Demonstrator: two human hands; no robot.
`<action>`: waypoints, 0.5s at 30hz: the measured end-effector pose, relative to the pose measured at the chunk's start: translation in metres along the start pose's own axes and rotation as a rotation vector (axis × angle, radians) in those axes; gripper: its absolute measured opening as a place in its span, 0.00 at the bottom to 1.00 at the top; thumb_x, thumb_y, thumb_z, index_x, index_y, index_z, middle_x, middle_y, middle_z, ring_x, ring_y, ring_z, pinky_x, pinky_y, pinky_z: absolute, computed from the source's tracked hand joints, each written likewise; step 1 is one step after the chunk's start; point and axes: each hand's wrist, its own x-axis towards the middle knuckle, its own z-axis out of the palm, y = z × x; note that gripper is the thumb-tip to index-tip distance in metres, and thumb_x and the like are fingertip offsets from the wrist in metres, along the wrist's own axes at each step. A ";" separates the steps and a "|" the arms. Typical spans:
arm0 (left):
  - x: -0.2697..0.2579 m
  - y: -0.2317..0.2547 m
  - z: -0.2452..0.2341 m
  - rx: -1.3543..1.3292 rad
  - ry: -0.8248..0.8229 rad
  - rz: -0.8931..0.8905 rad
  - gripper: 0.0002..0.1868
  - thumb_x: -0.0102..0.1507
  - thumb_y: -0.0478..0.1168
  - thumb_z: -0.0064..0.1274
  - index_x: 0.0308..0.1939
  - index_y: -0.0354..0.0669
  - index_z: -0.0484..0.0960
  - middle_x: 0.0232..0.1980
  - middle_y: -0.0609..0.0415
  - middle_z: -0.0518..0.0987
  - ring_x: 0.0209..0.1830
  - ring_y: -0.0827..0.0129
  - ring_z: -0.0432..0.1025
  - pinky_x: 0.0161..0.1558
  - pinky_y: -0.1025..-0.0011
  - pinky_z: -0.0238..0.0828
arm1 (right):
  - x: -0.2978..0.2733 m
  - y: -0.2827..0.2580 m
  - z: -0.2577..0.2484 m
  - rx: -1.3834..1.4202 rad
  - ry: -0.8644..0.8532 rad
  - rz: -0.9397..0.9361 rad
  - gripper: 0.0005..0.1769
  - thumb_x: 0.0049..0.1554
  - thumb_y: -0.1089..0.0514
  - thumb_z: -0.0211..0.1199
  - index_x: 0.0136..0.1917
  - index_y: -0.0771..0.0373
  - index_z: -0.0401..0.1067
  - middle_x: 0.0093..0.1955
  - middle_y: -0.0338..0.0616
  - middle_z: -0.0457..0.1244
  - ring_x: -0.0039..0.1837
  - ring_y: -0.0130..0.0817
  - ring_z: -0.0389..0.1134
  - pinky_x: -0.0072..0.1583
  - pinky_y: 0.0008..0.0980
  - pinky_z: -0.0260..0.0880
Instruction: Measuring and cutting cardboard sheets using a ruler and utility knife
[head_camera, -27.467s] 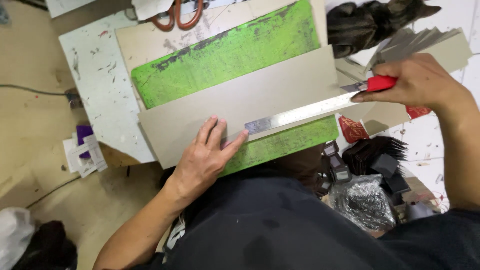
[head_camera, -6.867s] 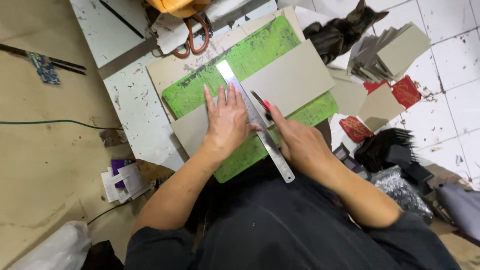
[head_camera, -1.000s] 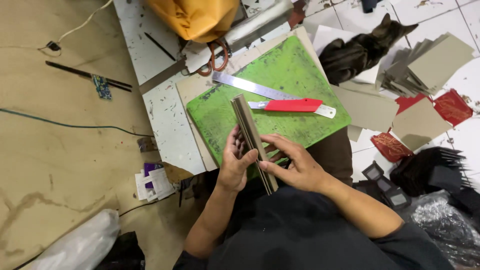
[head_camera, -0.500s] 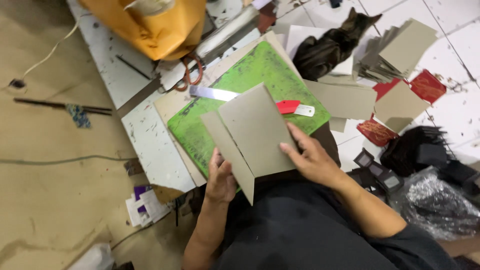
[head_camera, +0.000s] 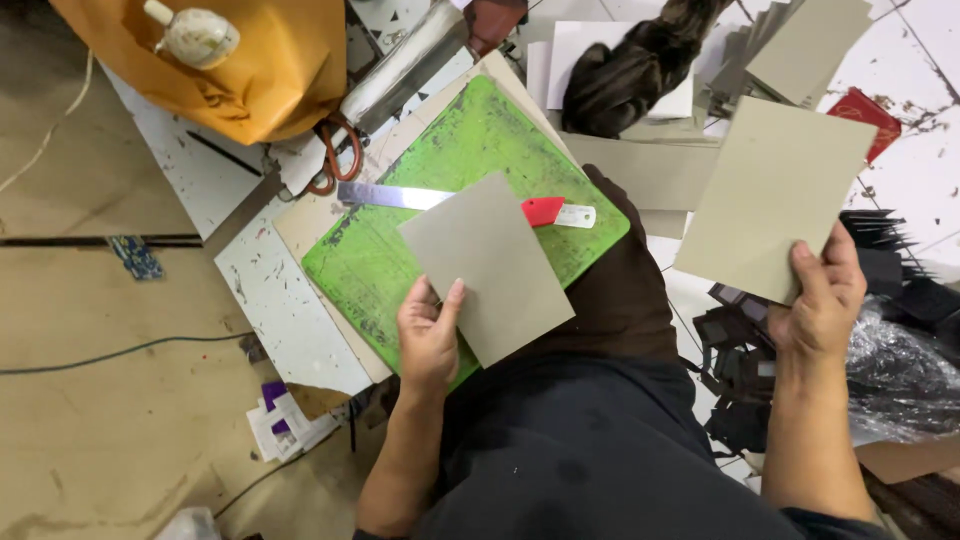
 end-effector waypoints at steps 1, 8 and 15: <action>0.002 -0.002 0.002 -0.001 0.011 -0.004 0.12 0.68 0.34 0.53 0.54 0.32 0.78 0.52 0.47 0.82 0.52 0.67 0.76 0.55 0.72 0.77 | 0.004 0.006 -0.005 -0.004 -0.008 0.007 0.29 0.64 0.58 0.60 0.76 0.62 0.62 0.71 0.39 0.64 0.69 0.28 0.67 0.74 0.29 0.71; 0.018 -0.030 0.012 -0.193 -0.059 -0.016 0.18 0.68 0.34 0.54 0.62 0.31 0.75 0.61 0.42 0.80 0.59 0.62 0.75 0.64 0.66 0.74 | 0.040 0.080 -0.058 0.162 0.106 0.069 0.28 0.61 0.57 0.67 0.73 0.58 0.66 0.68 0.41 0.68 0.67 0.31 0.71 0.73 0.32 0.75; 0.024 -0.031 0.020 -0.230 -0.086 -0.032 0.18 0.69 0.34 0.53 0.63 0.31 0.74 0.63 0.44 0.79 0.62 0.65 0.74 0.66 0.67 0.72 | 0.044 0.116 -0.079 0.200 0.176 0.195 0.30 0.59 0.57 0.68 0.73 0.59 0.67 0.65 0.40 0.70 0.63 0.31 0.73 0.68 0.31 0.79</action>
